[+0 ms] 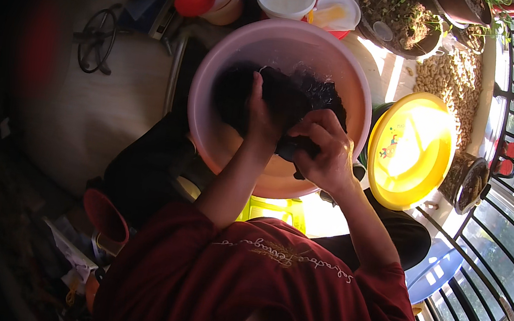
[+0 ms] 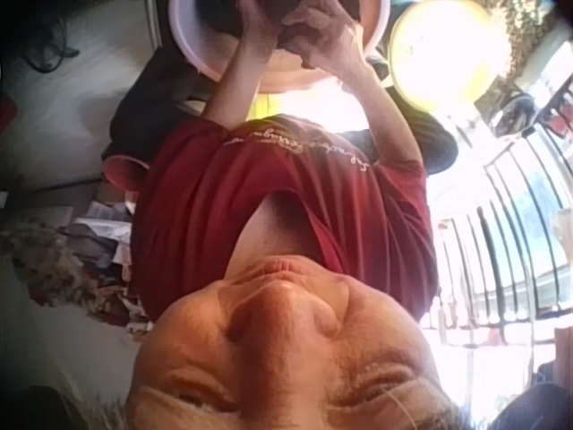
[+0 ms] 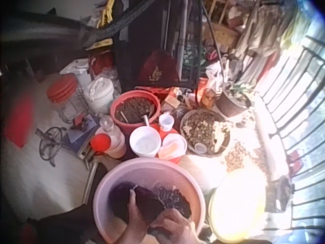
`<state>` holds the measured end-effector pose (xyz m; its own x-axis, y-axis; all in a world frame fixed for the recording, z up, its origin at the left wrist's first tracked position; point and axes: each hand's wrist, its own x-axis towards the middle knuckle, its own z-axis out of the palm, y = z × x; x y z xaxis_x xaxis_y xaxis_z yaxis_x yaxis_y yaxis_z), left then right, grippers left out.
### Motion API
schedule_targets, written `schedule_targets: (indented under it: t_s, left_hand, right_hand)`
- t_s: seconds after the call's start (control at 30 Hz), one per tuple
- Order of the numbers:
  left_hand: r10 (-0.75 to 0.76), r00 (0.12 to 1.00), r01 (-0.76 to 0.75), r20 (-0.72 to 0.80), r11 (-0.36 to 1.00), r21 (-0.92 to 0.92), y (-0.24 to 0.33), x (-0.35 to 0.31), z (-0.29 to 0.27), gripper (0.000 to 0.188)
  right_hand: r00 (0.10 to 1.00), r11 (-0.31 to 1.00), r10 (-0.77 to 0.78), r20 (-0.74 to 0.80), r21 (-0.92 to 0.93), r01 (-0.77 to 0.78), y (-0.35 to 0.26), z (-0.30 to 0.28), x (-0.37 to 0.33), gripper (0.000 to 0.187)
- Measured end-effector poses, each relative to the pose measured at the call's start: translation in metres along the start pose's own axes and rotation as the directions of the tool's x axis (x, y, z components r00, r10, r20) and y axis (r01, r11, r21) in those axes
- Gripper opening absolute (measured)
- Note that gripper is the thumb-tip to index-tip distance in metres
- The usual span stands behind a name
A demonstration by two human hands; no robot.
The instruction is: The person washes a dark garment in a basin of soapy water by hand, scrubbing the fabric against itself, then wrings the garment and places it into a yellow bucket.
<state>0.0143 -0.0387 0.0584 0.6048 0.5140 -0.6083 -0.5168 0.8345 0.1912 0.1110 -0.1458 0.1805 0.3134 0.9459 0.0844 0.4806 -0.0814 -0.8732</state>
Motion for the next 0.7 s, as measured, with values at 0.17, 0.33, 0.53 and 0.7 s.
schedule_targets:
  t_s: [0.17,0.33,0.53,0.7]
  left_hand:
    - [-0.173,0.985,0.173,0.011,0.985,-0.002,-0.003,-0.014,0.009,0.045]
    - [-0.055,0.995,0.037,0.088,0.98,0.194,-0.008,-0.026,0.007,0.039]
    - [-0.021,0.971,0.072,-0.239,0.976,0.206,-0.009,-0.028,0.025,0.031]
    - [-0.091,0.992,0.103,-0.081,0.984,0.147,0.018,-0.011,0.015,0.033]
  right_hand:
    - [0.976,0.96,-0.202,0.082,-0.178,0.214,-0.02,0.026,-0.015,0.029]
    - [0.996,0.979,-0.021,-0.087,-0.202,0.003,0.021,0.049,0.009,0.029]
    - [0.948,0.922,0.26,-0.182,-0.244,-0.3,0.087,0.043,0.04,0.031]
    - [0.952,0.888,0.262,-0.155,-0.347,-0.301,0.102,0.027,0.034,0.033]
